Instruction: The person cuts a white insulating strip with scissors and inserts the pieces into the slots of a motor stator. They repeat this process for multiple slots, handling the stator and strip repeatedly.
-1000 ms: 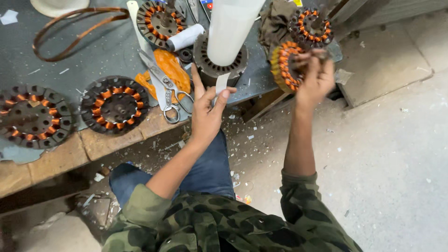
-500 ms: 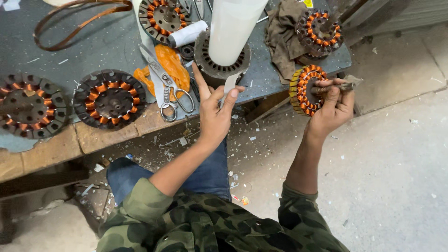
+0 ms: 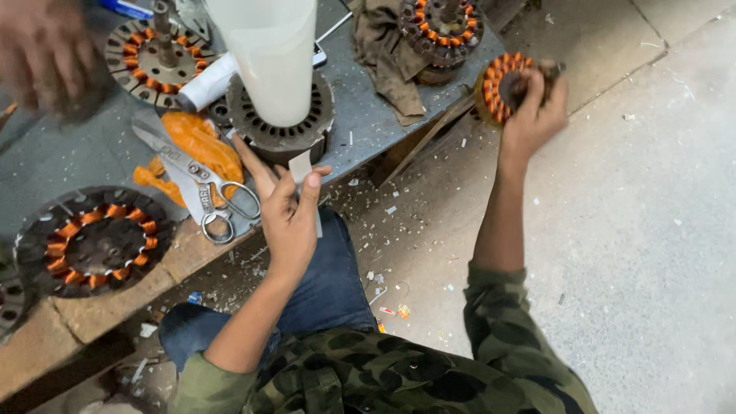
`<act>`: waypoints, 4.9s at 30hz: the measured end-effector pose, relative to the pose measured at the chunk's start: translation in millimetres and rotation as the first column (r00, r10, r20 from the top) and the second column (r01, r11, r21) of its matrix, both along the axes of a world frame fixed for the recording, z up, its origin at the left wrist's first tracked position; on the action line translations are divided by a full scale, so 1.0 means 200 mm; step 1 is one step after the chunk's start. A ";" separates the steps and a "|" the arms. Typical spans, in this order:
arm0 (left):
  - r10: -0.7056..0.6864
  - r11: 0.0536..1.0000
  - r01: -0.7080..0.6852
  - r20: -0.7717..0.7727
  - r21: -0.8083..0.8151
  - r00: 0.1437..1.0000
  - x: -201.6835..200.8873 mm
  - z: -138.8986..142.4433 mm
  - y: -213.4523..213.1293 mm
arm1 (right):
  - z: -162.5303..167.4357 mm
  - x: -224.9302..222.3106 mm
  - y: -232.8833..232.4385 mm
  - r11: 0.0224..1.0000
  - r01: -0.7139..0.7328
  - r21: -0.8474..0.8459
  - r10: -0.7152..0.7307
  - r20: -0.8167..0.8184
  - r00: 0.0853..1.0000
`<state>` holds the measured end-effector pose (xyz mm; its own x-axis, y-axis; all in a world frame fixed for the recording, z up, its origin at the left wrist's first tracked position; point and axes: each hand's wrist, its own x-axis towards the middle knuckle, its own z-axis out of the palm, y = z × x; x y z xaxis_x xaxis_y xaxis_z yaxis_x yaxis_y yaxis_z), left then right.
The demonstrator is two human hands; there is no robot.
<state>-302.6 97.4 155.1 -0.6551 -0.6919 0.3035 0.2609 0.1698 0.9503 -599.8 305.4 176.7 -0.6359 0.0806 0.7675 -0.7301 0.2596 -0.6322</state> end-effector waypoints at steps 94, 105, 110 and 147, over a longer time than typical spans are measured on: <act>-0.596 0.795 0.533 0.214 0.289 0.773 0.39 -0.20 -0.06 | -0.22 1.05 -0.38 0.810 -0.572 0.129 0.548 0.181 0.817; -0.035 0.879 -0.028 0.123 0.477 0.992 1.38 -0.54 -0.23 | -0.02 1.05 -0.88 0.700 -0.712 0.059 0.663 0.316 0.678; 0.242 0.893 -0.254 0.078 0.371 0.967 1.25 -0.63 -0.21 | -0.01 1.06 -0.95 0.665 -0.741 0.093 0.710 0.230 0.666; 0.210 0.855 0.031 -0.400 0.518 0.892 0.68 -0.14 -0.39 | 0.01 1.61 -1.21 0.274 -0.671 0.689 0.701 0.335 0.630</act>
